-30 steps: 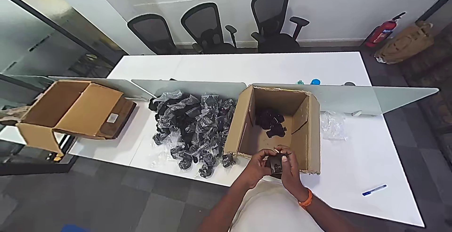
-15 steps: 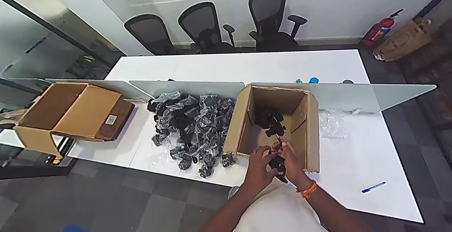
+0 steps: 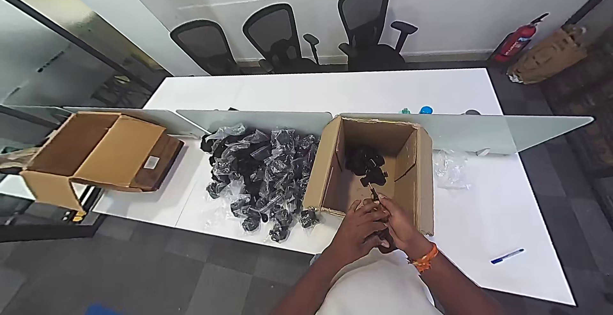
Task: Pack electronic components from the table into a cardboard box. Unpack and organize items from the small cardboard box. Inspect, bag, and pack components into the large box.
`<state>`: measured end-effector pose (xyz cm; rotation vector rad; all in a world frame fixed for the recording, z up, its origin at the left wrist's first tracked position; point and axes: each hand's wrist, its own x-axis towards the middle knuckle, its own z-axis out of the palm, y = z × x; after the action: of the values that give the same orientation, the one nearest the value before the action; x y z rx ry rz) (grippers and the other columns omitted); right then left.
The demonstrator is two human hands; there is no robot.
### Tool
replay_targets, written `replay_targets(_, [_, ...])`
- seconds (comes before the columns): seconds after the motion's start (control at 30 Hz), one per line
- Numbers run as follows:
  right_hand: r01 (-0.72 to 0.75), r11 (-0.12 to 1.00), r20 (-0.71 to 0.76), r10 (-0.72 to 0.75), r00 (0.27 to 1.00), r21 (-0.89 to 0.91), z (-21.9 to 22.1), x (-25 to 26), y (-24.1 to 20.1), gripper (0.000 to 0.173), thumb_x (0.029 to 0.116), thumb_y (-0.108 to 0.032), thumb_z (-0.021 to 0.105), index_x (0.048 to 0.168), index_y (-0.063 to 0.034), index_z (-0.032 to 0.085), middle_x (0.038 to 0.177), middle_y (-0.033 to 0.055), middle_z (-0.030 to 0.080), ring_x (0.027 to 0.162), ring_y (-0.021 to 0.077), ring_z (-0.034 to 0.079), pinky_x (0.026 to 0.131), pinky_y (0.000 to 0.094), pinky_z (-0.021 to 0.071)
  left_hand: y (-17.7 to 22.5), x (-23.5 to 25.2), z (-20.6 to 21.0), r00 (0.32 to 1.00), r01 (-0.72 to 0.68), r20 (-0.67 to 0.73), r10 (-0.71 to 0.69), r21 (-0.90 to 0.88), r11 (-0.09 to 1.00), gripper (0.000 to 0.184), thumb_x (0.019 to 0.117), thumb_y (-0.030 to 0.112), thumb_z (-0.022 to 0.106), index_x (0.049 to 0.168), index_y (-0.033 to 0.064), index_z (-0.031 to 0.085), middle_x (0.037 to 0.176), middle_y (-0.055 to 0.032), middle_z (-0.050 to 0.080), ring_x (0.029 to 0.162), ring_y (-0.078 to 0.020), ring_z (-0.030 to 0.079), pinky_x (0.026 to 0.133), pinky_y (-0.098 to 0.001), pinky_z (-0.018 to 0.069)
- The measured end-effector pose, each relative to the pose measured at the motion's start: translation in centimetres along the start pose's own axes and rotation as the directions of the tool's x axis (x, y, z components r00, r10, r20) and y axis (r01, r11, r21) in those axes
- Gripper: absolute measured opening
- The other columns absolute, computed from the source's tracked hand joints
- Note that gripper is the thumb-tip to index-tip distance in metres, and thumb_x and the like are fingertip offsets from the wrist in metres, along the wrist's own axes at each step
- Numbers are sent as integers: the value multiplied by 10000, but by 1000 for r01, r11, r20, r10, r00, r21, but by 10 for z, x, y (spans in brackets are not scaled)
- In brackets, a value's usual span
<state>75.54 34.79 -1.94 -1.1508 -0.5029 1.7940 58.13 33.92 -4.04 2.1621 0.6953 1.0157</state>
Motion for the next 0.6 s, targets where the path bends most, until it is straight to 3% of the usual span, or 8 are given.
replay_targets(0.07, [159, 983, 103, -150, 983, -88, -4, 1, 1, 389, 1126, -232, 275, 1275, 12, 538, 1098, 140, 705, 968, 219, 708, 861, 372, 601, 2, 3, -8, 996, 43, -68, -53, -144, 989, 252, 926, 285, 777, 1045, 64, 760, 1195, -63, 744, 1246, -196, 639, 1196, -494, 390])
replay_targets(0.13, [361, 915, 115, -345, 931, -179, -14, 9, 8, 292, 1094, -142, 367, 1248, 51, 524, 1084, 173, 699, 978, 270, 711, 887, 417, 605, -3, 2, -16, 980, 123, -128, -154, -225, 967, 270, 875, 235, 831, 1007, 12, 756, 1030, -81, 767, 1004, -148, 728, 981, -373, 590])
replay_targets(0.17, [429, 876, 80, -422, 903, -222, -19, 13, 11, 245, 1065, -98, 457, 1221, 58, 564, 1048, 177, 716, 943, 279, 726, 859, 420, 620, -9, 0, -20, 969, 163, -146, -199, -231, 959, 261, 874, 229, 831, 992, 8, 757, 983, -79, 768, 933, -129, 735, 893, -338, 621])
replay_targets(0.27, [532, 795, 63, -538, 840, -292, -34, 15, 21, 204, 976, -31, 601, 1161, 42, 652, 998, 146, 732, 860, 238, 730, 789, 371, 632, -26, -11, -28, 918, 296, -175, -355, -292, 909, 241, 861, 193, 832, 989, 1, 760, 937, -67, 762, 857, -109, 729, 817, -313, 629])
replay_targets(0.4, [573, 747, 132, -565, 815, -339, -41, 24, 39, 207, 984, -40, 572, 1158, 22, 665, 987, 89, 731, 840, 169, 713, 762, 311, 616, -45, -15, -40, 836, 481, -81, -542, -366, 796, 194, 853, 90, 814, 1026, 13, 771, 963, -50, 772, 883, -92, 729, 860, -299, 613])
replay_targets(0.6, [641, 652, 236, -603, 762, -403, -26, 45, 60, 221, 1021, -97, 539, 1157, 2, 682, 1024, 64, 726, 882, 131, 698, 813, 299, 604, -76, -24, -44, 841, 483, 16, -541, -475, 736, 226, 907, -3, 729, 1129, -41, 734, 1092, -131, 759, 962, -180, 741, 907, -366, 615])
